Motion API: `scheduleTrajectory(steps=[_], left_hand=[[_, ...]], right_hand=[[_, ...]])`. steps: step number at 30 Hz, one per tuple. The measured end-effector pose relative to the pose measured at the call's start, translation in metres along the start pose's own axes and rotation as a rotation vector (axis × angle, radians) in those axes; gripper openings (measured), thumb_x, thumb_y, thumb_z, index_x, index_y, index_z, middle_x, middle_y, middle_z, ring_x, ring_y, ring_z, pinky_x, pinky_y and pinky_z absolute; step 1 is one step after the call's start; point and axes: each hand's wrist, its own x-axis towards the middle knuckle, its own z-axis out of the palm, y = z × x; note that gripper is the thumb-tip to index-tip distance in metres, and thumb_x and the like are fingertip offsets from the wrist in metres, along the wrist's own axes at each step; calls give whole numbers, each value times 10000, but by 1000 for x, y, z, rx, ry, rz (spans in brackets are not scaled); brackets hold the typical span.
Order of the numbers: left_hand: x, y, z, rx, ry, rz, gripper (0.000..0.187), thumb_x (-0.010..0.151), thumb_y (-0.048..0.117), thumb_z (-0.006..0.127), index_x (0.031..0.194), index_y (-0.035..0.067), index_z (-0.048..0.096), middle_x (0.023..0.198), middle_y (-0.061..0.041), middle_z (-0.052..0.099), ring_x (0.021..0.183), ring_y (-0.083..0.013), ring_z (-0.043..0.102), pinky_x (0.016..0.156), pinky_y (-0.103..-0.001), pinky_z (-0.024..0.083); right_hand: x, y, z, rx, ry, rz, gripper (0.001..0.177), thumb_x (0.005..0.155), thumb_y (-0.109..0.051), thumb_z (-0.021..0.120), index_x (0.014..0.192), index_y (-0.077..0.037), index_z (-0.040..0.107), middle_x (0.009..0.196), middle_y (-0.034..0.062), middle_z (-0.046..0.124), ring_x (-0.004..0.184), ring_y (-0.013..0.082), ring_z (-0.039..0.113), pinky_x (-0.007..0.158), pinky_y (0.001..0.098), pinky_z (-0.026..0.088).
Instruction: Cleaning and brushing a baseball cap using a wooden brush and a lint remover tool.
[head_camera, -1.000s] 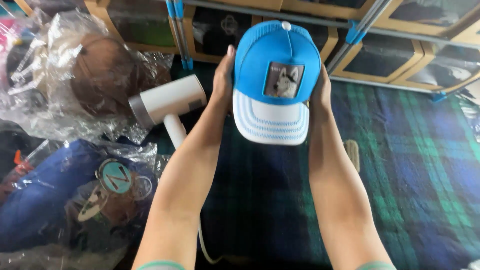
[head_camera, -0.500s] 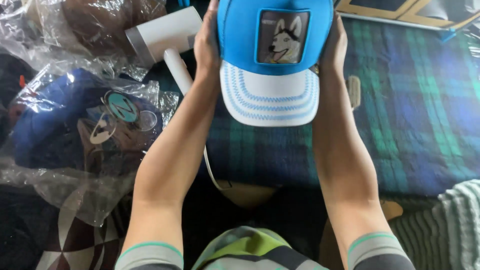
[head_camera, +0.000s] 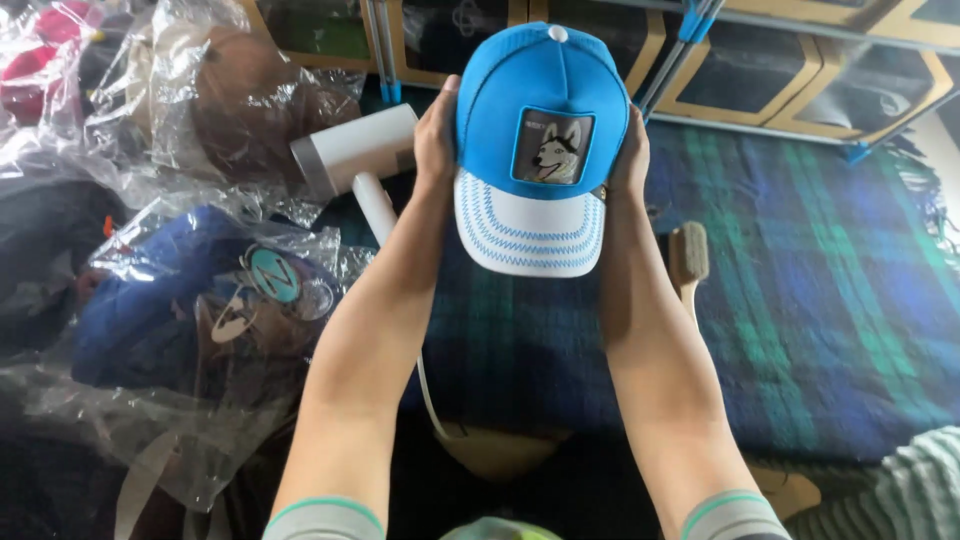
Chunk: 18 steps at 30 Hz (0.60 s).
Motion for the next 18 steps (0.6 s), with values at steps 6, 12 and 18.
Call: scheduleTrajectory(steps=[6,12,18], left_hand=[[47,-35,15,95,-98,-100,814,831,594,602,1388,1,600,1493,-235,562,1405,-362,534,1185,-450,389],[38,-17,11,100,-291,60,810,837,729,549,1328,93,654,1264,-168,678,1148,-306,647,999,-432,487],[1,52,24,-23,-523,431,507,993,629,514,1165,157,578,1095,-61,596,975,-232,589,895,-417,442]], right_hand=[[59,28,-1,15,-102,-87,414,896,-527,580,1079,-198,750,1007,21,744,960,154,683,857,363,555],[38,-8,4,6,-114,-82,411,915,-476,589,1160,-184,742,1124,63,757,1016,172,692,889,358,571],[-12,-92,10,-8,-93,-128,405,906,-388,657,1250,-176,691,1233,46,740,945,99,653,825,261,521]])
